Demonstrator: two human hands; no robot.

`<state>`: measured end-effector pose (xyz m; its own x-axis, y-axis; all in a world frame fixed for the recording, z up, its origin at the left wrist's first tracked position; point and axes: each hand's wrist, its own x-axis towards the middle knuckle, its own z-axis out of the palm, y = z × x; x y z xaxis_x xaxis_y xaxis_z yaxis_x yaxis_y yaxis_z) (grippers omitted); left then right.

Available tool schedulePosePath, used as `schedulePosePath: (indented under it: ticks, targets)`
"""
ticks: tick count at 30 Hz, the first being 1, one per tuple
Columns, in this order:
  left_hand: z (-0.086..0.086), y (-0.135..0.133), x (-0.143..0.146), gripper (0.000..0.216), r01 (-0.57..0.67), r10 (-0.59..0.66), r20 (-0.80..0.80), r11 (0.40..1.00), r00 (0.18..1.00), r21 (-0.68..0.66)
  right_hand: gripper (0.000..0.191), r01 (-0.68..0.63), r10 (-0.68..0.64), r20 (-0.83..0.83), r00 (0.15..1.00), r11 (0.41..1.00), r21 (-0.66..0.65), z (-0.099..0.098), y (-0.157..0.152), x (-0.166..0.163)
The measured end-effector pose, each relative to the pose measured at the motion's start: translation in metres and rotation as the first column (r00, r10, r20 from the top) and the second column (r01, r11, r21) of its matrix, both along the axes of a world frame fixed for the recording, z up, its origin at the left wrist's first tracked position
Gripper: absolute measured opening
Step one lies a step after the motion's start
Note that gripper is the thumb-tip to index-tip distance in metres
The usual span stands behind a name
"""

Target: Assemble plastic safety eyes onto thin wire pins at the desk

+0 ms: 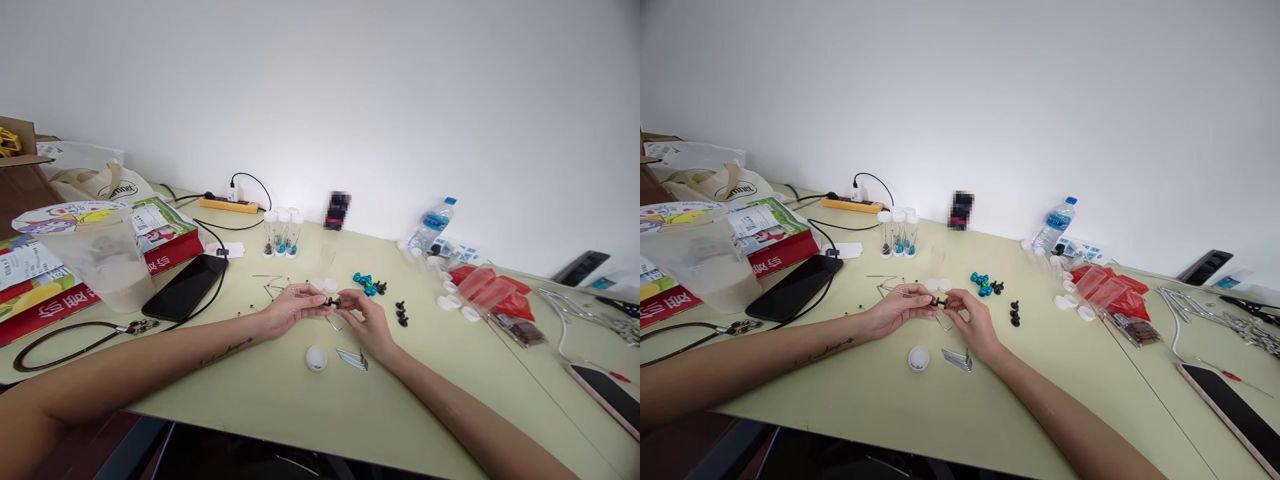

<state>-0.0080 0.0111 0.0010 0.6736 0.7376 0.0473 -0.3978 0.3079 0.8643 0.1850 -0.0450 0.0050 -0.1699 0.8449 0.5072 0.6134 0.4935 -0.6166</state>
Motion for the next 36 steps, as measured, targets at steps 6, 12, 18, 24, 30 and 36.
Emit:
schedulePosePath:
  ticks: [6, 12, 18, 24, 30, 36]
  targets:
    - [0.0002, -0.0001, -0.0008, 0.019, 0.002, -0.002, 0.004, 1.000, 1.000, 0.007, 0.016, 0.003, -0.003, 0.005, 1.000, 1.000, 0.009, -0.0025, 0.0013, 0.0023]
    - [-0.0036, 0.0031, -0.0002, 0.020, 0.004, -0.004, 0.004, 1.000, 1.000, -0.002, 0.024, 0.003, -0.004, -0.002, 1.000, 0.999, -0.037, 0.0003, 0.0007, 0.0010]
    - [-0.0035, 0.0030, -0.0011, 0.021, -0.013, 0.014, 0.029, 1.000, 0.999, -0.018, 0.022, -0.003, 0.002, -0.014, 1.000, 1.000, -0.019, 0.0021, -0.0005, -0.0016]
    - [-0.0022, 0.0025, -0.0011, 0.020, -0.009, 0.010, 0.013, 1.000, 1.000, -0.025, 0.017, -0.015, 0.015, -0.010, 1.000, 0.998, -0.057, 0.0019, 0.0001, -0.0008]
    - [-0.0013, 0.0023, -0.0005, 0.020, -0.026, 0.026, 0.006, 0.999, 1.000, -0.040, 0.019, -0.007, 0.007, 0.009, 1.000, 1.000, -0.016, 0.0013, 0.0002, -0.0005]
    - [-0.0009, 0.0026, -0.0006, 0.021, -0.046, 0.045, -0.019, 0.997, 0.999, -0.056, 0.019, -0.011, 0.011, -0.002, 1.000, 0.997, -0.074, 0.0026, 0.0001, -0.0006]
